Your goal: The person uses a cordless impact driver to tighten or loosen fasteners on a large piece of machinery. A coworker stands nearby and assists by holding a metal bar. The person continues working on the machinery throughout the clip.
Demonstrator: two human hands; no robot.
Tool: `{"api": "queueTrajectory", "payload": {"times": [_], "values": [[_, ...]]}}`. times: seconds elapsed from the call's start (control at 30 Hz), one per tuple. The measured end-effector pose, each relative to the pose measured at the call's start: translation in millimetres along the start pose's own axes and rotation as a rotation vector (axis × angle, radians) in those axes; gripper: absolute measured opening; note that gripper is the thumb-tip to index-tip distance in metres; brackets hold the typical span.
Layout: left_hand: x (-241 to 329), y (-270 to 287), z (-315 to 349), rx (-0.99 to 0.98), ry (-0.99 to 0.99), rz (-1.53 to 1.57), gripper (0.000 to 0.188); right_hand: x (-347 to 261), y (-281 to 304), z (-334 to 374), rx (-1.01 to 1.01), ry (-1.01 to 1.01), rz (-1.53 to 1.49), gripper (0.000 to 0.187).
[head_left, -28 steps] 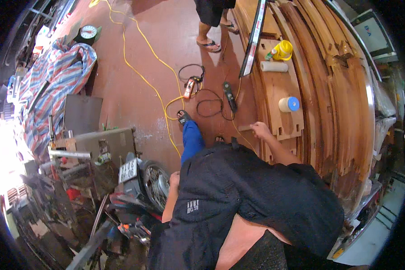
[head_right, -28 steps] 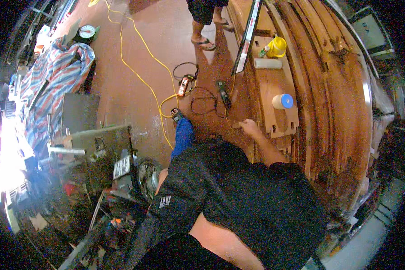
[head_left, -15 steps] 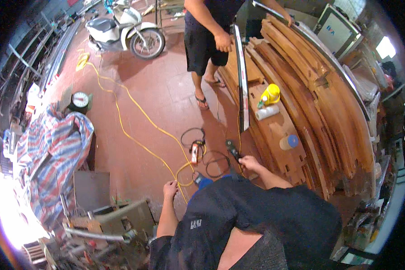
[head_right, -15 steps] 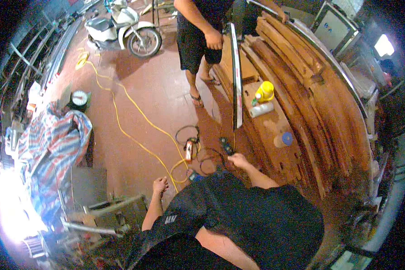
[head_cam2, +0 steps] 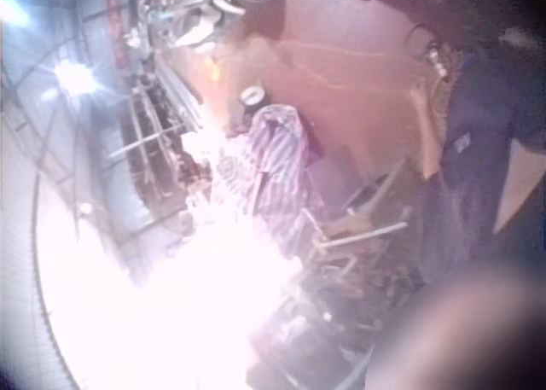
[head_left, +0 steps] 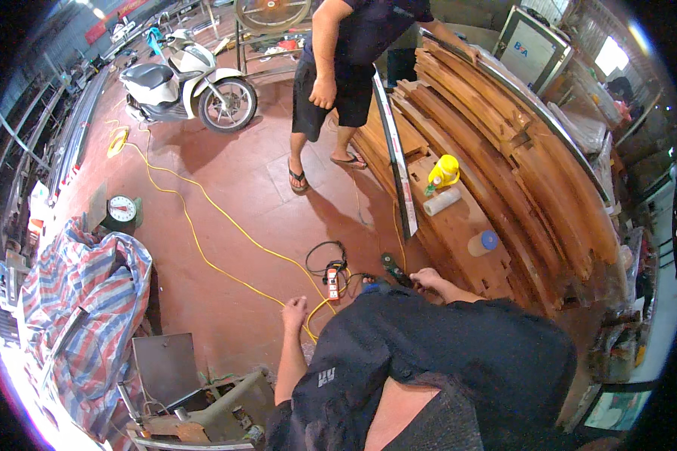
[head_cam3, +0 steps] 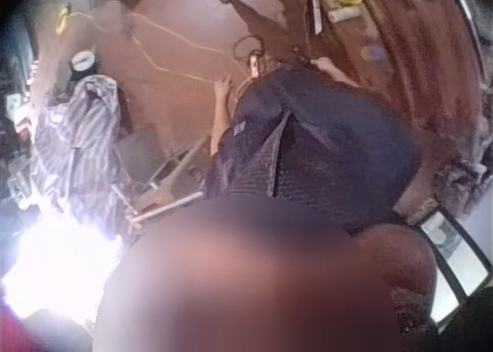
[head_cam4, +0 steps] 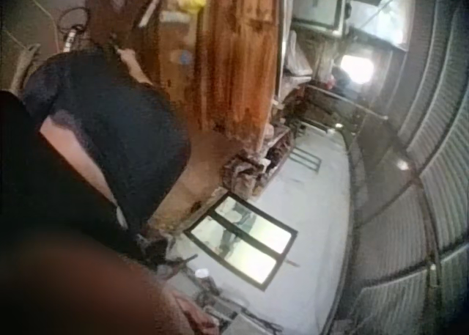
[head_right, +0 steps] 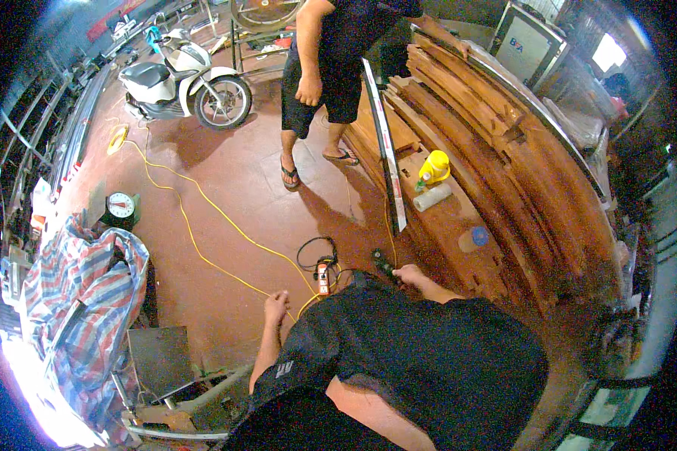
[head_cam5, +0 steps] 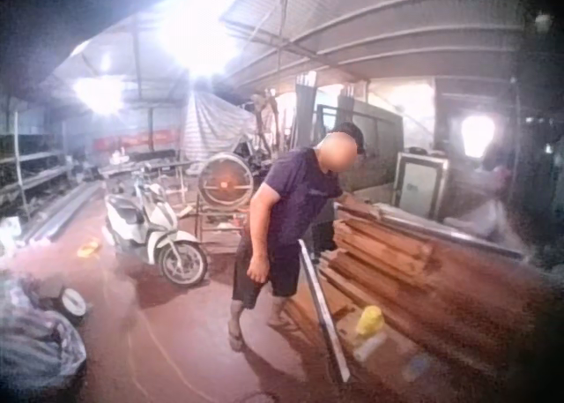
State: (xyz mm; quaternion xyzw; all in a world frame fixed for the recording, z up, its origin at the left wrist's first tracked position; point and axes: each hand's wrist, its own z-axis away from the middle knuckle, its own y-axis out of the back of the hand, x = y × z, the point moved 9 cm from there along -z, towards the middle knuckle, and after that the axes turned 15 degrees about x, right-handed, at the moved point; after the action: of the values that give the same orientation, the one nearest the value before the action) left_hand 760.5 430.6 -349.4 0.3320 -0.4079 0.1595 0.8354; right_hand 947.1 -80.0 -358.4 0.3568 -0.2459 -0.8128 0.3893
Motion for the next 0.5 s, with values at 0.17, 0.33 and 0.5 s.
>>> {"api": "queueTrajectory", "payload": {"times": [0.17,0.33,0.5], "values": [[-77,6,18,-0.096,0.036,-0.299,0.048,-113,22,8,0.041,0.366,-0.033,0.050],[-77,16,21,-0.039,-0.007,-0.584,0.066,-148,21,9,-0.025,0.272,-0.259,0.041],[205,-1,73,0.313,-1.006,-0.408,0.086,-119,-4,2,-0.108,0.262,-0.177,0.041]]}}
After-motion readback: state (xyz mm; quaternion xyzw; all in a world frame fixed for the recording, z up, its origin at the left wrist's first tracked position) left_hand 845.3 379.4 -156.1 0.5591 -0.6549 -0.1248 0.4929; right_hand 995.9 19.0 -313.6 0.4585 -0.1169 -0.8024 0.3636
